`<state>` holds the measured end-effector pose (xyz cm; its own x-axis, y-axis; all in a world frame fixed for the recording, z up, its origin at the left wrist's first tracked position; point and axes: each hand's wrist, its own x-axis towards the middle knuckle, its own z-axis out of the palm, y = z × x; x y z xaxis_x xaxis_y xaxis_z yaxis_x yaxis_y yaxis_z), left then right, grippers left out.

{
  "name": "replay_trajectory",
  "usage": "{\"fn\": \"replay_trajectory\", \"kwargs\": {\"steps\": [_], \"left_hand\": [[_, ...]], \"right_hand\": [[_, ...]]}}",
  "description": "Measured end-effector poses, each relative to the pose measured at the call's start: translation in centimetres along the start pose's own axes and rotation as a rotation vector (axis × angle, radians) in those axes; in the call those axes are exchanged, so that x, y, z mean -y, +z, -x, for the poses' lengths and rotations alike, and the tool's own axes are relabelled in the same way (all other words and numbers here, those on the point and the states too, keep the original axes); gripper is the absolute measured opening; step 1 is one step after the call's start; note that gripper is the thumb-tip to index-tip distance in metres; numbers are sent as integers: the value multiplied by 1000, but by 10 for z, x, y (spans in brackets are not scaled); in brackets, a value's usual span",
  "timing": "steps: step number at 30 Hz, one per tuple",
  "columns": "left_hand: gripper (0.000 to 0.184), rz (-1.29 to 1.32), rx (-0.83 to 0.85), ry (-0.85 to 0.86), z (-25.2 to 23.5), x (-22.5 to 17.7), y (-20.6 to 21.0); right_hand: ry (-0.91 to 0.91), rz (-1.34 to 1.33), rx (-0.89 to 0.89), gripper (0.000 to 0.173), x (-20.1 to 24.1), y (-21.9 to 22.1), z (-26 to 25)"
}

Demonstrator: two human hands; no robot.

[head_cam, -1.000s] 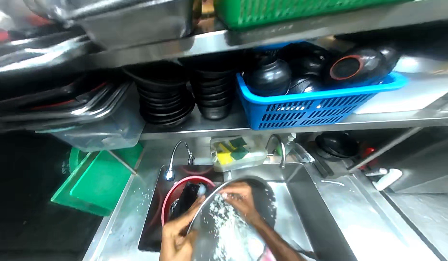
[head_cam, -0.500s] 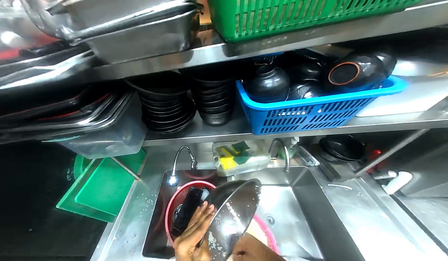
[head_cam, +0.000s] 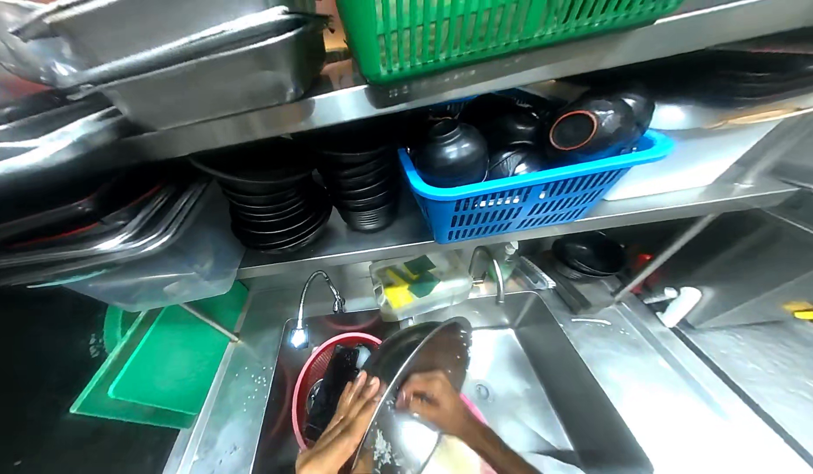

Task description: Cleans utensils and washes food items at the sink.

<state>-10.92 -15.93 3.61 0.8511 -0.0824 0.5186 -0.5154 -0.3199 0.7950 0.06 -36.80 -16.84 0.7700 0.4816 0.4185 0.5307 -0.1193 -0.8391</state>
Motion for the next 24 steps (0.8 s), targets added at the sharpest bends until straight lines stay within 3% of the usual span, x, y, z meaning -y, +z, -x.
{"fn": "replay_trajectory", "kwargs": {"steps": [4,6,9,14,17,20,22,24], "left_hand": [[43,-79,-82,47,2,17,-7],[45,-71,-120,32,2,25,-15],[48,-48,-89,16,2,29,-28],[44,-81,42,35,5,26,-35],[45,-124,137,15,5,17,-34],[46,-111,227,-6,10,7,-29],[44,-47,208,-16,15,0,-29],[42,8,131,-11,15,-6,-36]], "right_hand": [[203,96,473,28,-1,30,66],[295,216,566,28,-1,31,88],[345,246,142,31,19,18,96],[523,180,-486,63,64,-31,49],[627,127,-542,102,66,-64,23],[590,105,-436,118,52,-78,3],[545,-46,-380,105,32,-68,1],[602,-372,-375,77,19,-46,8]]}}
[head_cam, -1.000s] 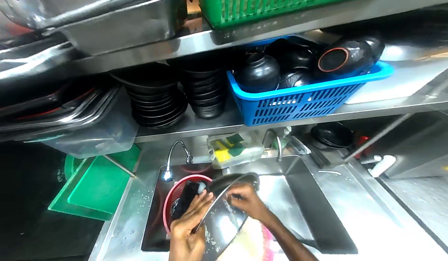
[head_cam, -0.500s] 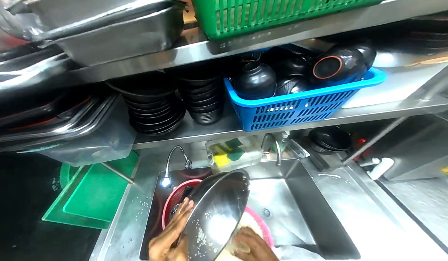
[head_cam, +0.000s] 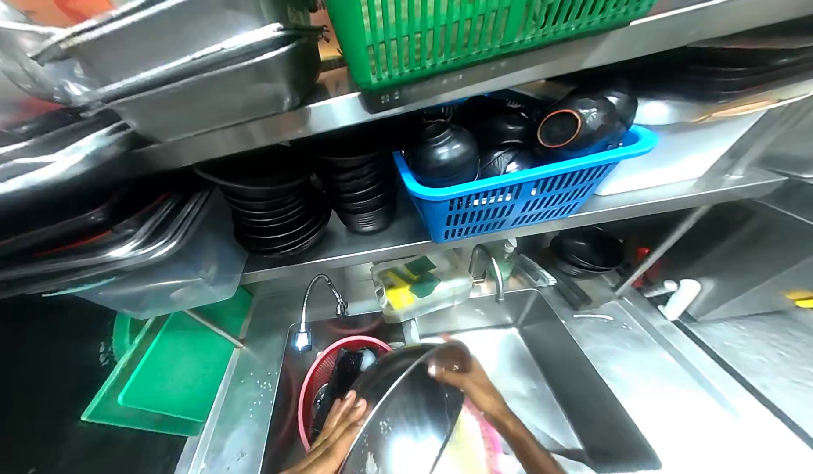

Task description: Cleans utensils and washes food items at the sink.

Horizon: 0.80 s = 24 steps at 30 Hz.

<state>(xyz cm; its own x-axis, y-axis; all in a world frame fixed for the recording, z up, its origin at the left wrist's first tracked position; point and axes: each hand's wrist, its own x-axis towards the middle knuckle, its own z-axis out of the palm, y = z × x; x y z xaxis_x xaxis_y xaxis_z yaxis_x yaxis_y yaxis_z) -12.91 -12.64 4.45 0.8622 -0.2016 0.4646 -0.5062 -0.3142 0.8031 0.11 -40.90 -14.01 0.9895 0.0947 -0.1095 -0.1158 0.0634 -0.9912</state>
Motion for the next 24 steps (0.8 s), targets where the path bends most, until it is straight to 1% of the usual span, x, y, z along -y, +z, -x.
{"fn": "replay_trajectory", "kwargs": {"steps": [1,3,4,5,6,7,8,10,11,12,13,14,15,16,17,18,19,20,21,22,23,24], "left_hand": [[42,10,-40,17,0,-1,-5],[42,0,-89,75,0,0,-12],[41,-11,-103,108,0,2,-13],[41,-28,-120,140,0,6,-13],[40,-52,-140,167,1,10,-12],[39,-83,-166,181,2,15,-9],[39,-109,-196,188,4,20,-6],[43,-142,-262,177,9,30,-1],[45,-150,-292,167,12,34,0],[47,-157,-317,156,13,36,-1],[48,-160,-340,144,13,37,-3],[49,-156,-357,131,13,39,-6],[50,-145,-378,123,13,41,-10],[51,-118,-397,118,11,44,-15],[52,-88,-419,116,9,46,-20],[54,-59,-436,115,8,48,-24],[56,-34,-445,116,8,50,-28],[58,-11,-448,113,8,49,-31],[60,8,-448,105,7,48,-36],[60,27,-438,93,9,47,-40],[59,54,-428,77,11,46,-42],[59,82,-420,55,13,46,-42]], "right_hand": [[136,-99,51,61,-11,8,9],[421,-304,249,37,-32,25,33],[530,-362,330,29,-42,36,45],[603,-372,391,26,-52,44,53],[628,-334,419,28,-61,50,58],[589,-229,399,30,-69,53,63],[482,-38,349,28,-71,52,66],[194,413,216,25,-63,42,72],[67,551,144,21,-56,37,74],[-14,589,80,19,-48,33,77],[-57,551,33,22,-40,31,80],[-111,499,-16,32,-37,31,84],[-178,513,-61,45,-40,32,88],[-259,606,-76,50,-51,33,89],[-309,780,-7,47,-65,31,88],[-280,937,126,43,-77,28,87],[-235,1039,250,36,-84,26,86],[-229,1082,313,35,-84,25,83],[-300,1076,285,32,-75,26,80],[-402,1006,208,28,-59,28,79],[-504,871,140,23,-36,32,79],[-599,679,128,17,-9,35,77]]}}
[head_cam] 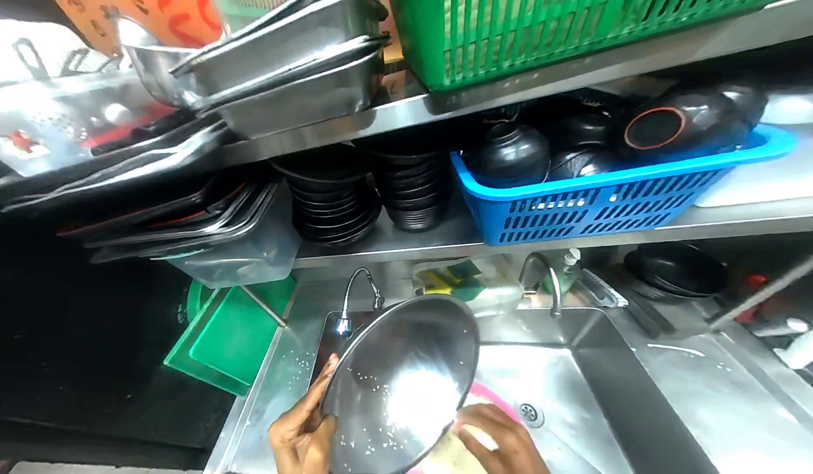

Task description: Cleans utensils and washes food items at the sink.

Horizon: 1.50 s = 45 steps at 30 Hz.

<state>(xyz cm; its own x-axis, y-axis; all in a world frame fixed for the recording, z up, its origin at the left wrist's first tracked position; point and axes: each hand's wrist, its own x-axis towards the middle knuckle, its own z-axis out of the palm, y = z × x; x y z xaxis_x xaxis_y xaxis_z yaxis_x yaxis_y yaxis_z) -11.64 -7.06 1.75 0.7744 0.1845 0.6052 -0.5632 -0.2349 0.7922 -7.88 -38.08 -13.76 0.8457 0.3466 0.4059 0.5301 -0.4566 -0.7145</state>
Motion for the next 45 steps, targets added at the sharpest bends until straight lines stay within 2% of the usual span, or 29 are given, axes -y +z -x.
{"fn": "replay_trajectory", "kwargs": {"steps": [2,4,6,8,12,14,16,18,20,21,23,24,26,28,29,31,32,34,36,37,38,42,44,45], "left_hand": [[60,49,8,-50,2,2,7],[61,95,29,-79,6,5,23],[61,150,111,-54,10,4,41],[60,189,178,-27,13,-2,60],[51,219,211,17,12,-13,86],[39,188,232,73,12,-14,91],[35,121,237,110,17,-10,93],[35,24,233,143,20,-3,91],[36,-44,217,167,22,4,88],[36,-60,214,169,20,6,87],[38,-59,239,170,17,7,87],[38,-50,257,176,15,7,88],[39,-33,292,191,15,5,94],[38,-21,309,199,15,-2,101],[37,-15,310,202,16,-5,104],[36,-1,305,208,18,-6,104],[36,8,301,207,18,-4,101],[35,2,289,208,19,3,92],[37,-28,260,191,21,10,82],[39,-32,243,168,21,13,78],[40,-20,228,138,22,15,76],[36,42,154,39,20,14,90],[33,70,112,-1,21,8,103],[32,73,88,-11,21,6,106]], "right_hand": [[-214,-500,5,11,33,-28,-42],[-360,-906,147,30,55,-44,-86],[-383,-1038,151,43,61,-42,-121],[-326,-1001,94,31,54,-29,-137],[-330,-837,287,23,33,2,-112],[-166,-837,401,25,4,24,-74],[73,-795,536,29,-26,33,-34],[163,-402,692,32,-39,27,-14],[91,-24,850,36,-36,15,-8],[72,21,823,35,-30,7,-8],[60,-107,560,23,-15,-11,-18],[36,-218,403,17,-8,-19,-28],[-31,-477,159,15,3,-29,-54],[30,-774,10,17,8,-30,-70],[97,-869,-6,21,4,-27,-70],[194,-807,135,21,-17,-17,-54],[225,-709,300,19,-32,-12,-39],[208,-502,638,20,-55,-8,-8],[151,-300,826,20,-54,-16,11],[131,-291,803,20,-46,-17,13],[110,-337,697,18,-33,-16,11],[103,-573,21,12,61,21,-28],[63,-510,-189,16,91,54,-33],[17,-389,-231,23,94,68,-28]]}}
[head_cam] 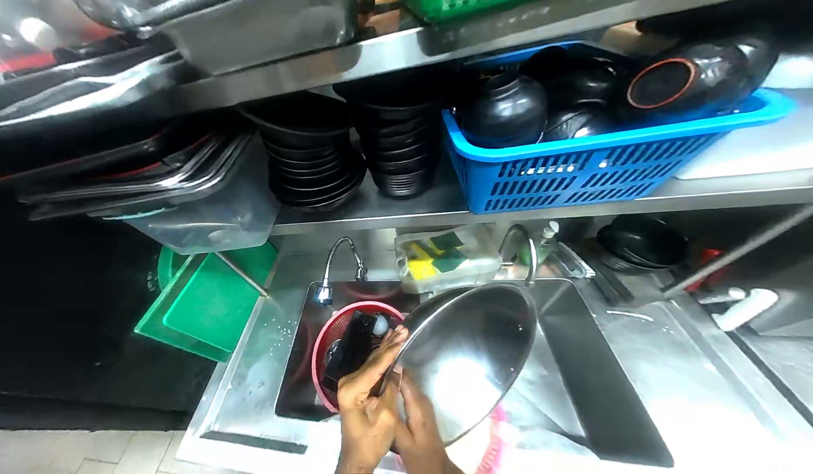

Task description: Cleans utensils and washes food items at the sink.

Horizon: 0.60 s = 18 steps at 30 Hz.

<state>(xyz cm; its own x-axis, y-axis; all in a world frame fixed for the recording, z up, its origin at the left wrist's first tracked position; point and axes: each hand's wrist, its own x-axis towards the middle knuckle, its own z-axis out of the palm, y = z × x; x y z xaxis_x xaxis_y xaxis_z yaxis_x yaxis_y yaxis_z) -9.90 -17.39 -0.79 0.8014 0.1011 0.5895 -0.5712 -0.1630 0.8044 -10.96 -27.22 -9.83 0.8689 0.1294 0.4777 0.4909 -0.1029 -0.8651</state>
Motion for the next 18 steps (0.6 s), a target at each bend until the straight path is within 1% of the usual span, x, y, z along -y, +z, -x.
{"fn": "replay_trajectory", "kwargs": {"steps": [1,2,3,5,7,9,11,13,16,17,18], "left_hand": [[32,-2,-21,-4,0,-1,0],[32,-8,-35,-2,0,-1,-4],[32,-20,-42,2,1,-1,-9],[31,-79,-35,16,5,-3,-23],[32,-181,-38,50,11,-4,-35],[36,-252,-96,50,17,-4,-56],[41,-305,-167,5,26,-9,-89],[47,-351,-229,-65,38,-21,-125],[60,-378,-350,-230,66,-38,-182],[63,-376,-418,-290,78,-40,-202],[64,-365,-496,-355,91,-42,-221]], "right_hand": [[-68,165,-2,30,-10,7,10],[-122,346,15,33,-26,8,19],[-135,536,70,32,-43,1,28],[-58,829,240,26,-75,-26,46],[74,965,411,20,-97,-64,58],[53,1014,429,12,-112,-92,65],[40,896,373,12,-110,-107,62],[150,635,340,22,-92,-108,45],[285,244,191,35,-84,-86,19],[296,161,146,36,-86,-74,12],[295,124,139,34,-90,-61,4]]}}
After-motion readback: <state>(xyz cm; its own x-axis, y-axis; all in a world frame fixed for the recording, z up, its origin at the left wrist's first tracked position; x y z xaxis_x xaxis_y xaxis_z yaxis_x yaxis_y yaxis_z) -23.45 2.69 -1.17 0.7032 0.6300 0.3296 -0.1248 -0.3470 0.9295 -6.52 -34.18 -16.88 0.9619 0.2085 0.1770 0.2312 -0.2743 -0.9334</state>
